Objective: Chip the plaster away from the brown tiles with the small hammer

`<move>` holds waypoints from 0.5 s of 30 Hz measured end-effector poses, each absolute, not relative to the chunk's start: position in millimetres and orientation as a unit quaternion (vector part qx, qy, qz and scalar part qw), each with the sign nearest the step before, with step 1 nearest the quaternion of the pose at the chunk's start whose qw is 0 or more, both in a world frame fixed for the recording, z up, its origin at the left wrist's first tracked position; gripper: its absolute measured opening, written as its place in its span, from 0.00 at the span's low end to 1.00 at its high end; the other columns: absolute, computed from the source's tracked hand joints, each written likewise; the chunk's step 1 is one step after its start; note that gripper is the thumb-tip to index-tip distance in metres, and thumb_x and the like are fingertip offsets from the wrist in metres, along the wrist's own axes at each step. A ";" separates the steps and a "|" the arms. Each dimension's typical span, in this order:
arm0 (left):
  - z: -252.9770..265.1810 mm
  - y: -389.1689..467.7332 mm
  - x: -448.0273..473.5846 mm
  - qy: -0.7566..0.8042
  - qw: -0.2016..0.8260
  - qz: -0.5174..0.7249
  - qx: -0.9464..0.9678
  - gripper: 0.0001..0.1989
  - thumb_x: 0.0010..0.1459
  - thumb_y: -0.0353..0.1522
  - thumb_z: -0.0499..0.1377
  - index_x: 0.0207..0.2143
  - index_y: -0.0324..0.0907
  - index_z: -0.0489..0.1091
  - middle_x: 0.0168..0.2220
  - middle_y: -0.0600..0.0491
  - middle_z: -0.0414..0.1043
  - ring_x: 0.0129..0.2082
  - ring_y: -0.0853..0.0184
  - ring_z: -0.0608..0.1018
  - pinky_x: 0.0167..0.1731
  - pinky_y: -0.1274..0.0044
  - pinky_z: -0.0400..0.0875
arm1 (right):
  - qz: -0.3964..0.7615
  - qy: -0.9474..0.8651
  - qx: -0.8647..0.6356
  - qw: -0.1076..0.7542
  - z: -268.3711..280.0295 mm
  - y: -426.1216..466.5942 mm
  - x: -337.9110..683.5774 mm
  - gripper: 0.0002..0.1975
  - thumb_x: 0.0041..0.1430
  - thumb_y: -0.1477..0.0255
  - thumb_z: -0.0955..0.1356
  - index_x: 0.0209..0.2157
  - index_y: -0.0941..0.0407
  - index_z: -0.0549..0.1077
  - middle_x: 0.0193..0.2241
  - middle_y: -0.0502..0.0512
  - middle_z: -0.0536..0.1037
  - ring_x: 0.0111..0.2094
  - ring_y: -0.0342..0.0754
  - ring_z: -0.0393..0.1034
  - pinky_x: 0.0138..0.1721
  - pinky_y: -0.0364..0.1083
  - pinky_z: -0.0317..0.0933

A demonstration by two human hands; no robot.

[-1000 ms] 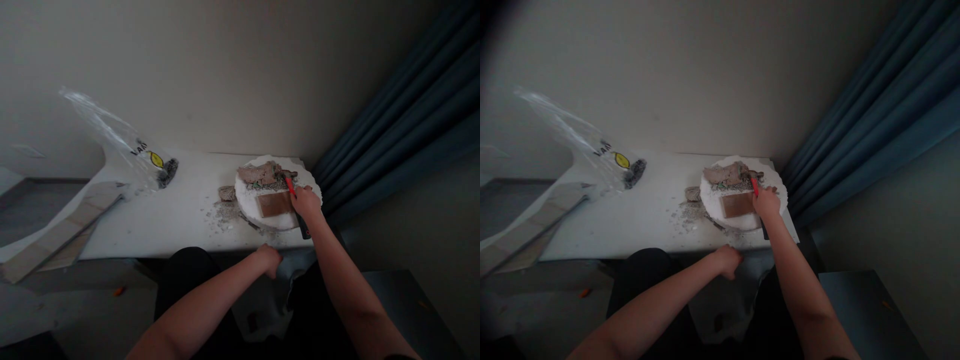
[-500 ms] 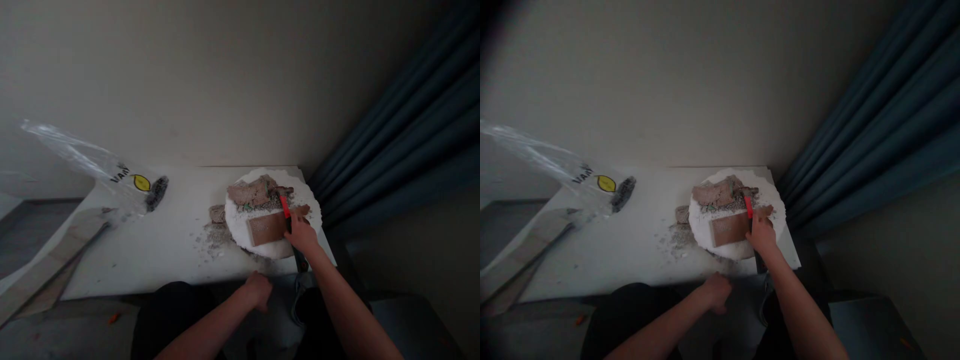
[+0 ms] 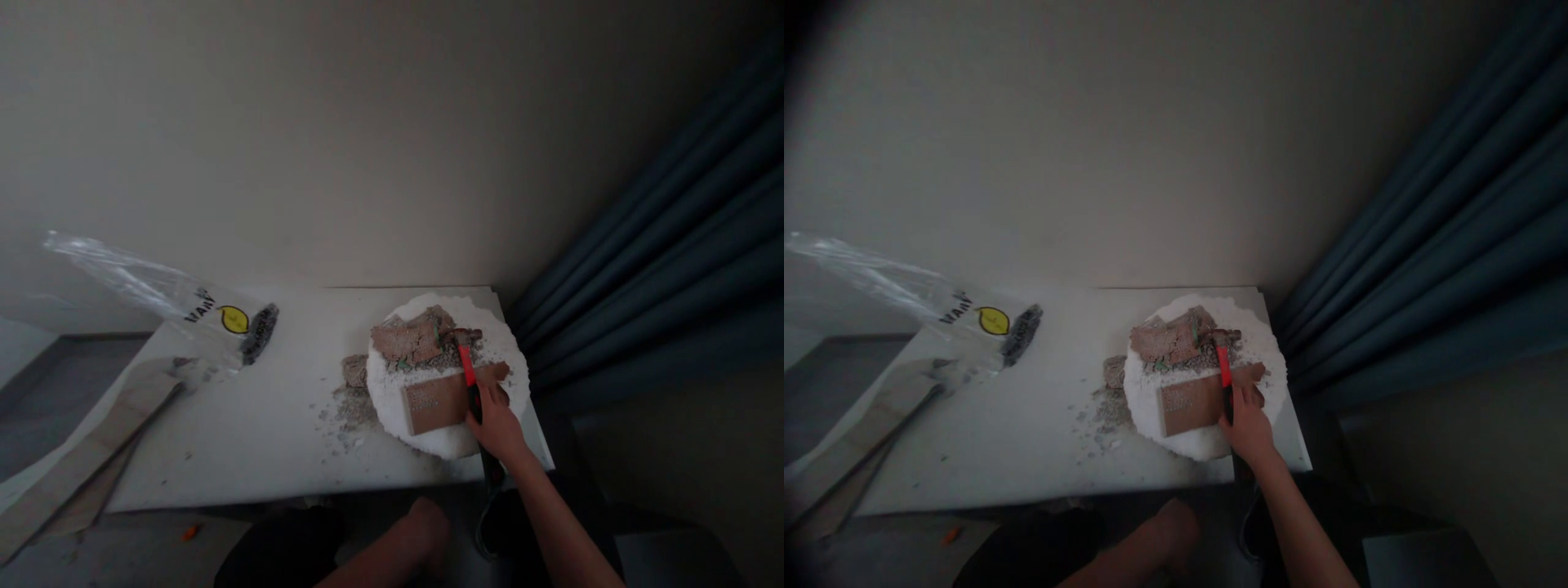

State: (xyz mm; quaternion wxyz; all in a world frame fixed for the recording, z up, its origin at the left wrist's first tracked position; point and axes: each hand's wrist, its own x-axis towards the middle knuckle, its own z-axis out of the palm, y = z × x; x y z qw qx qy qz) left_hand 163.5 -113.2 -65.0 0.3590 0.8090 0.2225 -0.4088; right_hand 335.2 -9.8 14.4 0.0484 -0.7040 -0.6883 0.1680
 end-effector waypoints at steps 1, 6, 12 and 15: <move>-61.5 -114.0 169.0 0.226 0.351 -0.398 0.817 0.25 0.43 0.45 0.65 0.44 0.44 0.75 0.47 0.42 0.77 0.48 0.47 0.77 0.47 0.57 0.71 | 0.166 -0.695 -0.697 0.059 12.0 -10.1 337.6 0.30 0.61 0.68 0.64 0.62 0.61 0.57 0.55 0.69 0.66 0.55 0.61 0.62 0.48 0.54 0.62; -36.9 -127.2 193.7 0.259 0.301 -0.347 0.850 0.28 0.41 0.45 0.67 0.45 0.43 0.75 0.47 0.41 0.77 0.47 0.47 0.78 0.47 0.58 0.71 | 0.147 -0.708 -0.683 0.104 13.3 -10.4 348.3 0.30 0.60 0.71 0.64 0.63 0.59 0.57 0.54 0.66 0.67 0.53 0.58 0.64 0.50 0.52 0.62; -17.9 -143.4 209.6 0.195 0.309 -0.350 0.863 0.30 0.43 0.50 0.64 0.45 0.41 0.76 0.44 0.42 0.78 0.44 0.49 0.79 0.42 0.62 0.75 | 0.111 -0.682 -0.718 0.090 27.7 -21.9 350.7 0.32 0.61 0.72 0.65 0.65 0.58 0.54 0.53 0.67 0.67 0.49 0.58 0.67 0.44 0.51 0.63; -28.8 -140.3 202.6 0.156 0.306 -0.416 0.842 0.27 0.42 0.45 0.66 0.44 0.42 0.76 0.41 0.45 0.79 0.42 0.51 0.80 0.41 0.64 0.75 | 0.057 -0.692 -0.710 0.115 31.1 -29.2 344.9 0.28 0.61 0.71 0.65 0.62 0.61 0.60 0.51 0.69 0.68 0.49 0.60 0.65 0.47 0.54 0.62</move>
